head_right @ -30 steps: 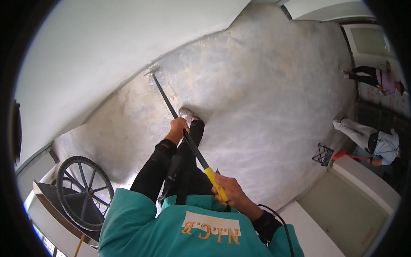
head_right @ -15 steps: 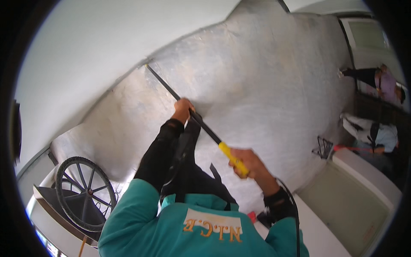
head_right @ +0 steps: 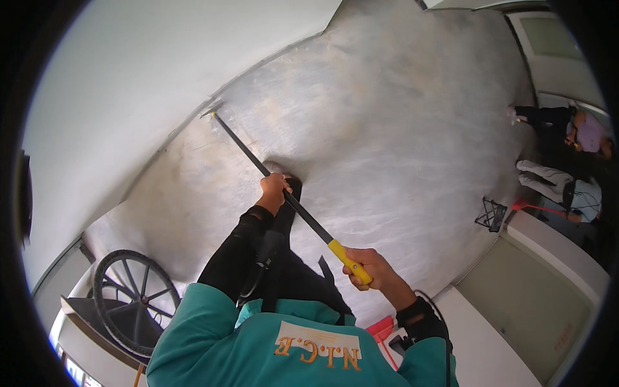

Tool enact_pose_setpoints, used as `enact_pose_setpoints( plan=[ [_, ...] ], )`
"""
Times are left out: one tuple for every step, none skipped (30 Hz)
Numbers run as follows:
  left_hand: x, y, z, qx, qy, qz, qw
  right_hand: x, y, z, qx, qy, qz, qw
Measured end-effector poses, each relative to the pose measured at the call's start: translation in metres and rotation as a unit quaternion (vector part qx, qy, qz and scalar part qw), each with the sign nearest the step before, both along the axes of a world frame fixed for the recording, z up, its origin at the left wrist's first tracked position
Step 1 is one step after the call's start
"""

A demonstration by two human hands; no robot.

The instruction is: Scraping residue or debris off a concrete floor using a long-handled floor scraper.

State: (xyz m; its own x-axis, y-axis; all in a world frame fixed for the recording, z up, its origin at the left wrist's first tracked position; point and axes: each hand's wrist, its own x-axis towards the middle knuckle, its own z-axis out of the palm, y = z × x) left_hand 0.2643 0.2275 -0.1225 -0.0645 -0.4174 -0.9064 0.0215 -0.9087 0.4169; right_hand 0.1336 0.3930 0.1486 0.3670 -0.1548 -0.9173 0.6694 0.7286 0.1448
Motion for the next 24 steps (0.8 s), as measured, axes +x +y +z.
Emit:
enact_pose_setpoints(
  plan=[
    [-0.002, -0.002, 0.009, 0.052, 0.011, 0.035, 0.998, 0.005, -0.001, 0.003, 0.007, -0.002, -0.013, 1.0],
    [-0.004, -0.005, 0.018, 0.104, 0.021, 0.071, 0.992, 0.01, -0.008, 0.005, -0.008, 0.024, -0.009, 1.0],
    [-0.009, -0.019, 0.021, 0.145, 0.033, 0.119, 0.982, 0.007, -0.021, 0.005, -0.033, 0.05, 0.008, 0.998],
    [0.057, -0.013, -0.08, -0.17, -0.021, -0.177, 0.969, 0.015, -0.044, 0.014, -0.046, 0.018, 0.043, 0.998],
    [0.041, -0.001, -0.075, -0.157, -0.005, -0.194, 0.968, 0.014, -0.033, 0.013, -0.03, 0.028, 0.024, 0.999],
    [0.018, -0.001, -0.043, -0.069, 0.053, -0.101, 0.991, 0.01, -0.025, 0.015, -0.019, 0.063, 0.027, 0.997],
    [0.006, -0.01, -0.012, 0.012, 0.098, 0.008, 0.995, 0.008, -0.027, 0.013, -0.021, 0.088, 0.046, 0.995],
    [0.0, -0.004, 0.004, 0.03, 0.071, 0.154, 0.985, 0.011, -0.027, 0.019, -0.011, 0.073, 0.035, 0.997],
    [0.002, -0.013, 0.015, 0.03, 0.07, 0.153, 0.985, 0.016, -0.026, 0.023, -0.015, 0.068, 0.014, 0.997],
    [0.004, -0.018, 0.025, 0.011, 0.038, 0.049, 0.998, 0.017, -0.023, 0.018, -0.006, 0.072, 0.02, 0.997],
    [0.004, -0.023, 0.034, -0.006, 0.006, -0.056, 0.998, 0.017, -0.023, 0.011, 0.003, 0.076, 0.025, 0.997],
    [0.004, -0.027, 0.037, -0.025, -0.024, -0.154, 0.987, 0.012, -0.035, 0.015, -0.03, 0.037, 0.025, 0.999],
    [0.002, -0.029, 0.034, -0.023, -0.023, -0.148, 0.988, 0.006, -0.035, 0.016, -0.039, 0.031, 0.038, 0.998],
    [0.0, -0.03, 0.033, 0.02, 0.027, -0.04, 0.999, 0.003, -0.036, 0.014, -0.023, 0.029, 0.045, 0.998],
    [-0.004, -0.035, 0.029, 0.056, 0.079, 0.069, 0.993, -0.002, -0.041, 0.009, -0.012, 0.027, 0.05, 0.998],
    [0.0, -0.026, 0.03, 0.081, 0.081, 0.165, 0.98, 0.001, -0.039, 0.014, -0.005, 0.014, 0.033, 0.999],
    [-0.003, -0.03, 0.026, 0.077, 0.083, 0.168, 0.979, 0.004, -0.037, 0.018, 0.001, 0.0, 0.017, 1.0],
    [0.0, -0.029, 0.028, 0.081, 0.073, 0.166, 0.98, 0.008, -0.033, 0.02, 0.01, 0.008, 0.014, 1.0],
    [0.002, -0.028, 0.03, 0.084, 0.063, 0.165, 0.981, 0.011, -0.032, 0.021, 0.012, 0.007, 0.01, 1.0],
    [0.004, -0.027, 0.031, 0.088, 0.053, 0.163, 0.981, 0.013, -0.034, 0.02, -0.004, 0.007, 0.014, 1.0],
    [0.0, -0.029, 0.033, 0.089, 0.046, 0.166, 0.981, 0.008, -0.039, 0.02, -0.023, 0.01, 0.022, 0.999],
    [-0.002, -0.03, 0.036, 0.09, 0.039, 0.169, 0.981, 0.002, -0.039, 0.017, -0.005, 0.011, 0.047, 0.999],
    [-0.004, -0.03, 0.038, 0.091, 0.032, 0.172, 0.98, 0.004, -0.037, 0.021, -0.005, 0.012, 0.048, 0.999],
    [0.006, -0.031, 0.043, 0.14, 0.119, 0.21, 0.96, 0.009, -0.036, 0.023, 0.009, 0.01, 0.034, 0.999]
  ],
)
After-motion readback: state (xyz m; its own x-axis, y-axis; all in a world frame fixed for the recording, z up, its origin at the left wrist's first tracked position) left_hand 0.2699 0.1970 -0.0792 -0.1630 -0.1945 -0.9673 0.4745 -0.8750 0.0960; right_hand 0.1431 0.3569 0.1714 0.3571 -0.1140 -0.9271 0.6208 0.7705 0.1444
